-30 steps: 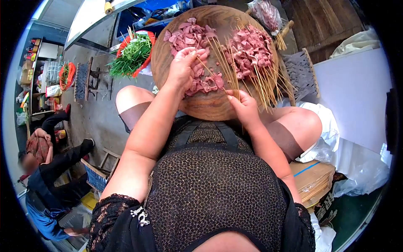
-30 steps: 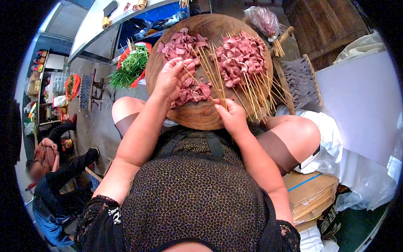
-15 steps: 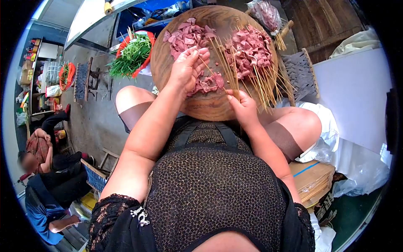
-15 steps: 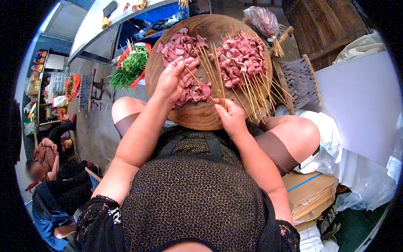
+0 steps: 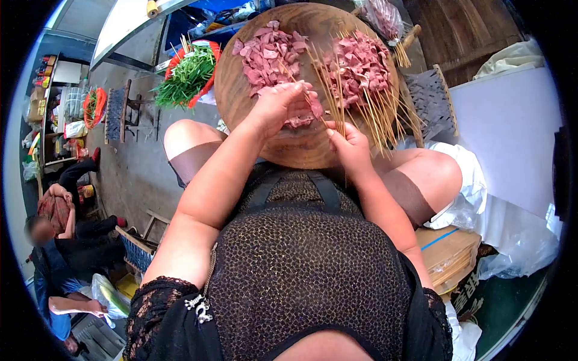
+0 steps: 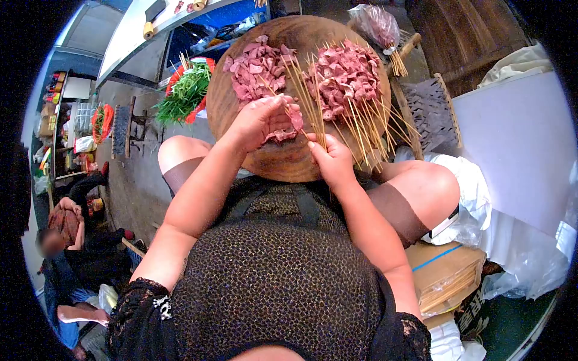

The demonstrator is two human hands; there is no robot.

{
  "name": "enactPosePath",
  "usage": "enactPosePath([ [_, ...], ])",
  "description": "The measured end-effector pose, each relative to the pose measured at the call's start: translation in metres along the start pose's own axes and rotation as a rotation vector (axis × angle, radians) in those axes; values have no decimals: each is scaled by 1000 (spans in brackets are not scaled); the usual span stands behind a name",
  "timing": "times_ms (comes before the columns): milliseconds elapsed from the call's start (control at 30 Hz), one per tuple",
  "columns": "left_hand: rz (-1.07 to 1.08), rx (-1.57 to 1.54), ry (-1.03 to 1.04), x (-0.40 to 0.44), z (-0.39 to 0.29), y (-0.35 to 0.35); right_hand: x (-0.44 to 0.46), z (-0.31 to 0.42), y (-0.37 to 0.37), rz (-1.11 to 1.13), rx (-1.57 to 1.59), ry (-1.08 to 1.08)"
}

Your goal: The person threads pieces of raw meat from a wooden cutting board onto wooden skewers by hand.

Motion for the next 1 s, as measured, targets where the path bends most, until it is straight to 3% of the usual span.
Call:
enactPosePath([
  [33, 37, 18, -24, -2, 2, 3, 0, 0, -1, 10, 20, 1],
  [67, -113, 86, 58, -3, -2, -1, 1, 1, -3, 10, 20, 2],
  [167, -172, 394, 361, 11, -45, -29, 0, 5, -9, -59, 35, -54],
  [200, -172, 395, 363, 13, -49, -36, 1, 4, -11, -65, 52, -45],
  [267, -126, 1100, 450, 15, -55, -41, 3, 4, -11, -75, 53, -43],
  [300, 11, 1398, 565, 2, -58, -17, 3, 4, -10, -74, 56, -45],
  [367, 195, 1783, 665, 7, -41, -23, 4, 2, -10, -52, 62, -41],
  [433, 171, 1887, 656, 1, -37, -16, 2, 4, -10, -55, 57, -34],
  [500, 154, 1917, 471, 5, -35, -20, 2, 5, -11, -61, 52, -28],
  [533, 203, 1837, 548, 5, -36, -24, 1, 5, -12, -61, 55, -24],
  [667, 172, 1847, 486, 3, -38, -26, 0, 10, -9, -57, 40, -17],
  [767, 83, 1699, 563, 0, -40, -21, 2, 4, -9, -28, 41, -14],
  [833, -259, 883, 353, 8, -39, -41, 0, 5, -8, -11, 37, 2],
  [867, -264, 545, 276, 14, -38, -50, -1, 5, -7, 8, 32, 18],
  [900, -267, 544, 277, 12, -40, -48, -2, 6, -6, 11, 31, 18],
  [967, -300, 57, 211, 10, -43, -48, -3, 6, -2, 89, -14, 32],
  [1000, -301, 58, 214, 9, -44, -49, -3, 6, -2, 91, -14, 30],
])
Point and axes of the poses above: each hand's wrist, its own x-axis towards the middle knuckle, its own y-axis out of the palm, z = x × y, the point moved 3 cm from there along x, towards the middle knuckle, and after that the axes turned 11 degrees about -x, right-handed, at the moved point
